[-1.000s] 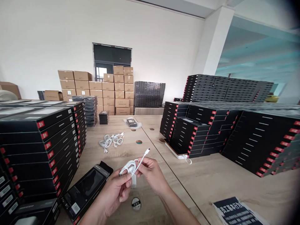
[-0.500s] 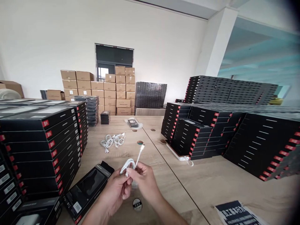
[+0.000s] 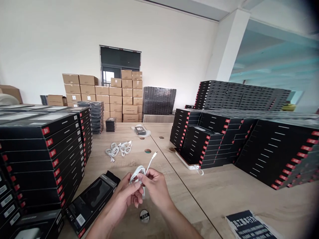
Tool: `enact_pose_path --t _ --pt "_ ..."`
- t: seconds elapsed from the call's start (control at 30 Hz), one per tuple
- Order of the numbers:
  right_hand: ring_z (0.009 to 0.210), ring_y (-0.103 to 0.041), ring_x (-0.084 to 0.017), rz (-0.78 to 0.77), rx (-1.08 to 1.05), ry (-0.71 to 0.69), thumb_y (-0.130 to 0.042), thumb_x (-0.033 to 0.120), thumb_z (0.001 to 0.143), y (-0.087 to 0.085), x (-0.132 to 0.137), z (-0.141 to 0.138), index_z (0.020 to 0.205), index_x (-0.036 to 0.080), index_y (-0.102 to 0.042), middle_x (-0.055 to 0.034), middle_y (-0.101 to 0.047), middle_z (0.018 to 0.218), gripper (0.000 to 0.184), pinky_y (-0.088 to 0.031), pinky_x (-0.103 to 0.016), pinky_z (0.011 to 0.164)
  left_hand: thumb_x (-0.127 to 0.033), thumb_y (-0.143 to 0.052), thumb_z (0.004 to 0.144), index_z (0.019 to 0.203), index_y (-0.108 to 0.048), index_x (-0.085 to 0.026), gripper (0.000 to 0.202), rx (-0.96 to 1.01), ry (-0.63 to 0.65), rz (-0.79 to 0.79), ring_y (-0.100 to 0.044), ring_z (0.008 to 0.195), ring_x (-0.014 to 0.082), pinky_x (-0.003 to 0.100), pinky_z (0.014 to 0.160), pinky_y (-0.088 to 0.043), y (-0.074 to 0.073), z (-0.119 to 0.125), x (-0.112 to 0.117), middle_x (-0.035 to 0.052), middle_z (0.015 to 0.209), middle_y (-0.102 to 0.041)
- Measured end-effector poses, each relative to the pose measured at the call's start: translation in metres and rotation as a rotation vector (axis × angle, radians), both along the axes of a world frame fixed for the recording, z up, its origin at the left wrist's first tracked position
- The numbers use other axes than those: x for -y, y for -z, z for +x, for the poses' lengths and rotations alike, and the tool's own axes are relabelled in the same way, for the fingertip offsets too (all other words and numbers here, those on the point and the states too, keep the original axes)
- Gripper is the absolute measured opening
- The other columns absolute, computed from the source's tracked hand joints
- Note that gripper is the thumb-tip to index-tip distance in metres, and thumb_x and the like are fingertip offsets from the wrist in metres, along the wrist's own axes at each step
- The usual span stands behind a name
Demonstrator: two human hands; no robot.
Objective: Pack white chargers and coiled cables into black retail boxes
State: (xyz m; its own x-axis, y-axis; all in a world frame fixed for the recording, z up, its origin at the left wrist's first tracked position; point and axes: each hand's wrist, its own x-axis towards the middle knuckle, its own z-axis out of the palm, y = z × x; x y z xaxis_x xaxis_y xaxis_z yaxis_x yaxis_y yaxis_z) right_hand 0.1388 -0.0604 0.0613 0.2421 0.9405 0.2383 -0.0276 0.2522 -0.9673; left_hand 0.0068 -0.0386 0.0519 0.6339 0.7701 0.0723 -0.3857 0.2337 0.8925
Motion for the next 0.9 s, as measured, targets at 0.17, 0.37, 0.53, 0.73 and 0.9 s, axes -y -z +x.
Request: enact_pose_path --t 0.17,0.37,0.53,0.73,0.9 --pt "0.053 -0.051 -0.012 0.047 0.097 0.049 -0.069 0.048 0.078 -0.002 0.001 0.009 0.061 0.017 -0.061 0.0016 -0.057 0.054 0.037 -0.041 -0.024 0.054 -0.044 -0.071 0.073 0.087 -0.056 -0.017 0.034 -0.055 -0.029 0.004 -0.057 0.051 0.0095 0.02 0.045 -0.036 -0.003 -0.001 -0.002 0.0011 0.073 -0.065" --pt "0.053 -0.047 -0.012 0.063 0.191 0.05 -0.06 0.049 0.083 -0.006 0.004 0.014 0.062 0.017 -0.062 0.0019 -0.055 0.055 0.038 -0.037 -0.024 0.053 -0.048 -0.074 0.07 0.087 -0.056 -0.016 0.04 -0.057 0.013 -0.026 -0.06 0.05 0.0105 0.02 0.044 -0.037 0.002 0.0 -0.003 0.0033 0.077 -0.069" --pt "0.056 -0.048 -0.013 0.056 0.254 0.028 -0.06 0.049 0.083 0.0 0.001 0.016 0.068 0.015 -0.065 0.0002 -0.058 0.06 0.037 -0.037 -0.025 0.055 -0.051 -0.075 0.069 0.081 -0.056 -0.016 0.042 -0.089 -0.046 -0.036 -0.059 0.046 0.01 0.019 0.041 -0.036 0.01 0.003 -0.008 0.0034 0.073 -0.07" --pt "0.055 -0.043 -0.012 0.067 0.238 0.133 -0.06 0.046 0.081 0.001 -0.001 0.02 0.064 0.016 -0.061 0.0013 -0.053 0.057 0.034 -0.035 -0.024 0.051 -0.037 -0.078 0.069 0.082 -0.059 -0.015 0.032 -0.017 0.001 -0.106 -0.065 0.064 0.0143 0.022 0.054 -0.046 0.004 -0.004 -0.007 0.0082 0.082 -0.071" --pt "0.052 -0.043 -0.012 0.055 0.322 0.144 -0.056 0.037 0.083 0.001 0.001 0.017 0.059 0.018 -0.054 0.0029 -0.05 0.054 0.031 -0.033 -0.023 0.051 -0.034 -0.073 0.073 0.078 -0.063 -0.014 0.022 -0.178 -0.035 0.16 -0.059 0.071 0.0148 0.024 0.063 -0.048 0.005 -0.004 -0.008 0.0039 0.078 -0.065"
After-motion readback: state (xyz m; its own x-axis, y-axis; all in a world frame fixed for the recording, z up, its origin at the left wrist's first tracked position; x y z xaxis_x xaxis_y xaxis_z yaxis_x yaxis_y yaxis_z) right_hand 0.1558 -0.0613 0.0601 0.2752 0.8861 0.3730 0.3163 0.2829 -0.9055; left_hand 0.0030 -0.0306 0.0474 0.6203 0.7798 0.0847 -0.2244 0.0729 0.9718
